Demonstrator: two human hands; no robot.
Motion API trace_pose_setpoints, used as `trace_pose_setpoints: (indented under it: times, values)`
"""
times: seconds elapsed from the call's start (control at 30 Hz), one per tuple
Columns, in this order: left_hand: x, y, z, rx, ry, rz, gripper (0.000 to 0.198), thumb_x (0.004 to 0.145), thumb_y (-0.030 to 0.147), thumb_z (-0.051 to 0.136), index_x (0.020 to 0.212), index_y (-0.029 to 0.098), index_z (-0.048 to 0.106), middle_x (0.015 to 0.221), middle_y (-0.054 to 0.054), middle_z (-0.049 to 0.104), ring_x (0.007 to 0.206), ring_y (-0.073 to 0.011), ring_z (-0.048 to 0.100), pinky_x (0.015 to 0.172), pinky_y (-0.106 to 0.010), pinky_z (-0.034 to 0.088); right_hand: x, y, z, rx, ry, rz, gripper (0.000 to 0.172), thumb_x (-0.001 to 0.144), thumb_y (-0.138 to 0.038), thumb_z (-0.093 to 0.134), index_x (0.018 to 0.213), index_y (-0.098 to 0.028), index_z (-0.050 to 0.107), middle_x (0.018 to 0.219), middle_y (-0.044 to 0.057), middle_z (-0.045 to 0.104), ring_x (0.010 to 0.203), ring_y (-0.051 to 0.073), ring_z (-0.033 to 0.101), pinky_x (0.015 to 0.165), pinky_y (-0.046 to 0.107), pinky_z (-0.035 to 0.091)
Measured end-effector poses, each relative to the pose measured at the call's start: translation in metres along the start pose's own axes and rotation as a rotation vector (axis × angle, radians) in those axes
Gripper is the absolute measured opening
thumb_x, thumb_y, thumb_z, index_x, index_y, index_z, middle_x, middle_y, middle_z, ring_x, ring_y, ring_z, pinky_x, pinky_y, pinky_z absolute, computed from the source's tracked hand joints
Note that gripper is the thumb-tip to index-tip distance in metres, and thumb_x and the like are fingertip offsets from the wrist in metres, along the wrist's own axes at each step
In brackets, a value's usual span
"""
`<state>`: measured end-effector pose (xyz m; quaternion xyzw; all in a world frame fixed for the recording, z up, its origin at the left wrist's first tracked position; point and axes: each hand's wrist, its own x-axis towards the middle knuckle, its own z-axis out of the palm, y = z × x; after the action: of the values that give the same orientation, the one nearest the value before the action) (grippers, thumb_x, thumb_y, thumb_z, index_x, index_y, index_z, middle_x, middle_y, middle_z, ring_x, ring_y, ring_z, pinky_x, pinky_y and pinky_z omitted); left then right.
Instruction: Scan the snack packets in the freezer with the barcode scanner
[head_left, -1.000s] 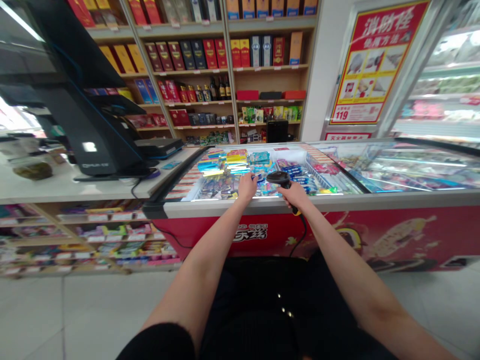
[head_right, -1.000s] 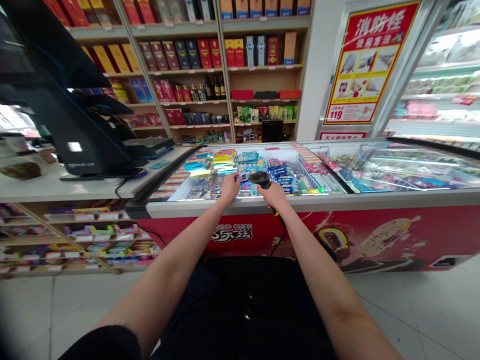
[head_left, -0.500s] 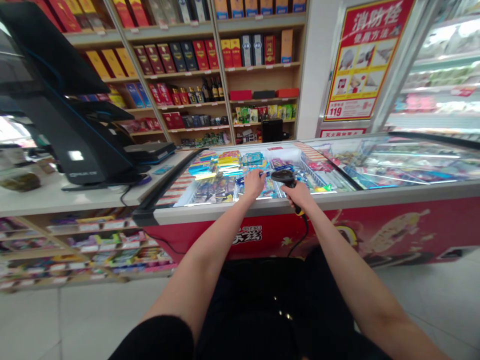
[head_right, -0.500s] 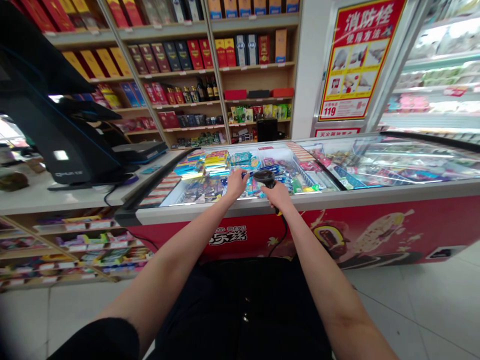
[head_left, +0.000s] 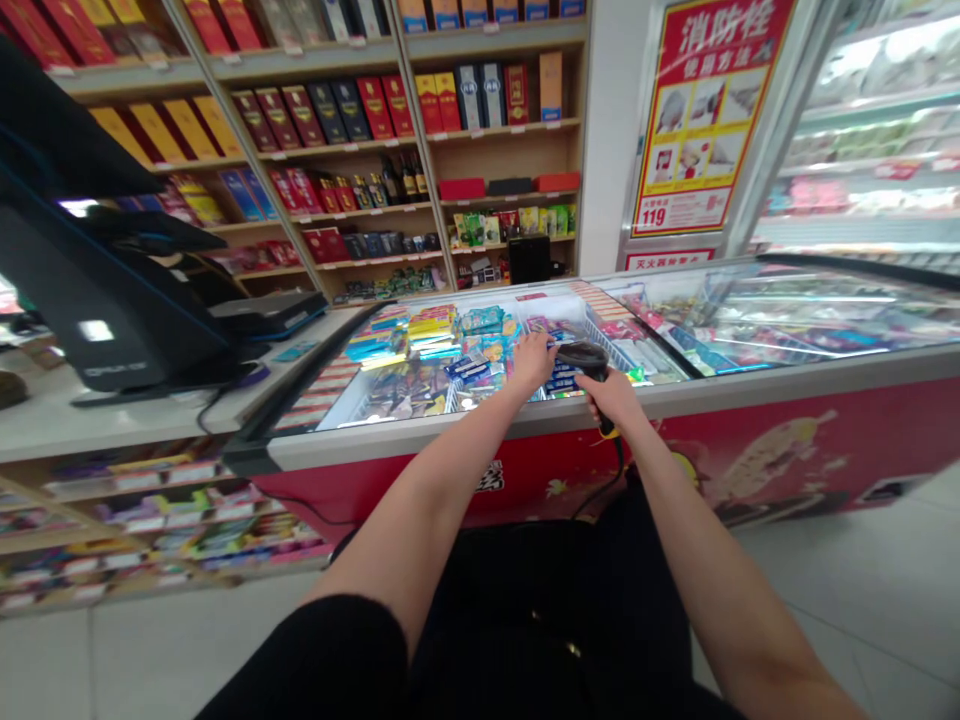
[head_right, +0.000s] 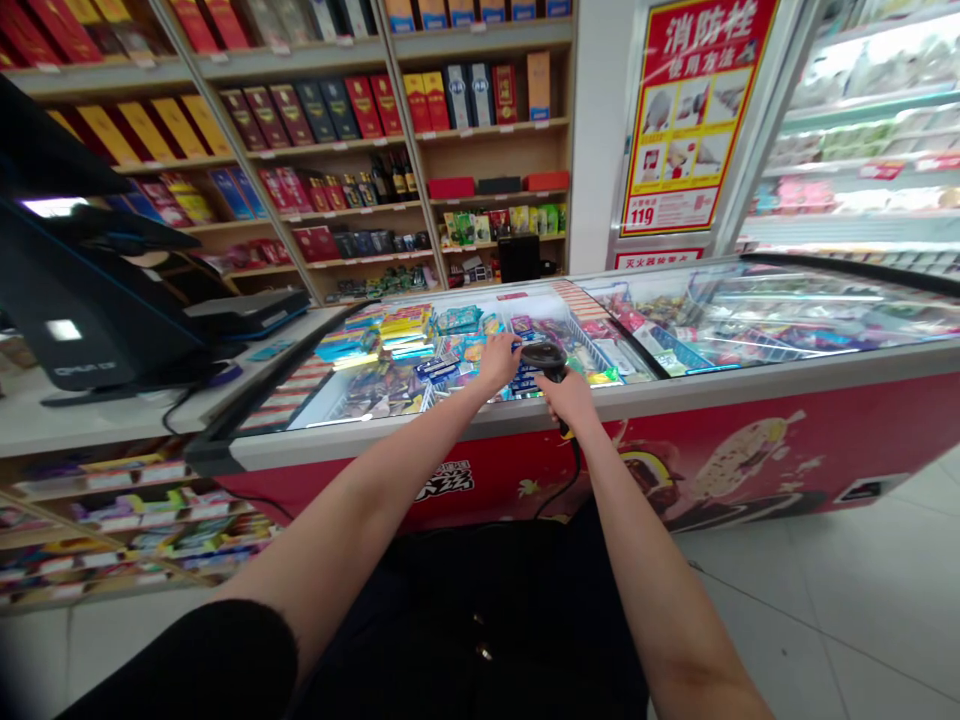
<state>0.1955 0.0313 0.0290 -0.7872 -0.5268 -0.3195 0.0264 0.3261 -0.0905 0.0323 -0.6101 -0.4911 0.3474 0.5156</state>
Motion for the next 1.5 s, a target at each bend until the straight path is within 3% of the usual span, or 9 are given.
trace_pose_setpoints:
  times: [0.3, 0.47, 0.67, 0.93, 1.13, 1.5]
  values:
    - [0.000, 0.008, 0.010, 0.020, 0.013, -0.040, 0.019, 0.092, 0.028, 0.059, 0.108, 0.020, 0.063, 0.122, -0.011, 0.060, 0.120, -0.0276, 0.051, 0.102, -0.038, 0.041, 0.007, 0.019, -0.010, 0.037, 0.025, 0.031, 0.020, 0.083, -0.029, 0.066, 0.076, -0.020, 0.051, 0.046, -0.005, 0.051, 0.033, 0.010, 0.046, 0.032, 0.020, 0.039]
    - [0.000, 0.006, 0.008, 0.018, 0.005, -0.040, 0.020, 0.093, 0.036, 0.057, 0.106, 0.021, 0.063, 0.122, -0.011, 0.060, 0.120, -0.0272, 0.051, 0.102, -0.038, 0.041, 0.010, 0.022, -0.011, 0.030, 0.028, 0.026, 0.021, 0.083, -0.029, 0.068, 0.077, -0.020, 0.051, 0.047, -0.005, 0.051, 0.033, 0.010, 0.046, 0.032, 0.020, 0.040]
    - [-0.011, -0.011, 0.003, 0.044, 0.035, -0.086, 0.035, 0.094, 0.044, 0.055, 0.119, 0.019, 0.059, 0.129, -0.012, 0.059, 0.124, -0.0271, 0.049, 0.106, -0.038, 0.036, 0.006, 0.015, -0.006, 0.004, 0.011, 0.024, 0.021, 0.085, -0.030, 0.066, 0.075, -0.020, 0.050, 0.046, -0.004, 0.051, 0.033, 0.011, 0.047, 0.031, 0.022, 0.041]
    - [-0.026, -0.030, -0.014, 0.120, -0.003, -0.154, 0.041, 0.100, 0.047, 0.039, 0.121, 0.018, 0.059, 0.126, -0.015, 0.062, 0.122, -0.0297, 0.053, 0.103, -0.042, 0.038, 0.000, 0.006, 0.013, 0.004, -0.051, 0.010, 0.019, 0.085, -0.029, 0.067, 0.078, -0.019, 0.051, 0.045, -0.006, 0.049, 0.032, 0.011, 0.046, 0.032, 0.021, 0.039]
    - [-0.037, -0.049, -0.029, 0.210, -0.137, -0.123, 0.029, 0.095, 0.033, 0.051, 0.114, 0.015, 0.062, 0.126, -0.017, 0.061, 0.124, -0.0329, 0.052, 0.102, -0.044, 0.040, -0.004, -0.005, 0.025, -0.037, -0.066, -0.005, 0.019, 0.083, -0.028, 0.068, 0.080, -0.018, 0.052, 0.047, -0.006, 0.052, 0.033, 0.010, 0.047, 0.033, 0.020, 0.040]
    - [-0.060, -0.079, -0.055, 0.239, -0.115, -0.165, 0.043, 0.090, 0.039, 0.056, 0.126, 0.015, 0.057, 0.129, -0.017, 0.059, 0.122, -0.0319, 0.053, 0.103, -0.043, 0.041, -0.012, -0.019, 0.049, -0.102, -0.110, -0.037, 0.017, 0.083, -0.027, 0.068, 0.080, -0.018, 0.054, 0.048, -0.005, 0.053, 0.034, 0.010, 0.049, 0.034, 0.020, 0.040]
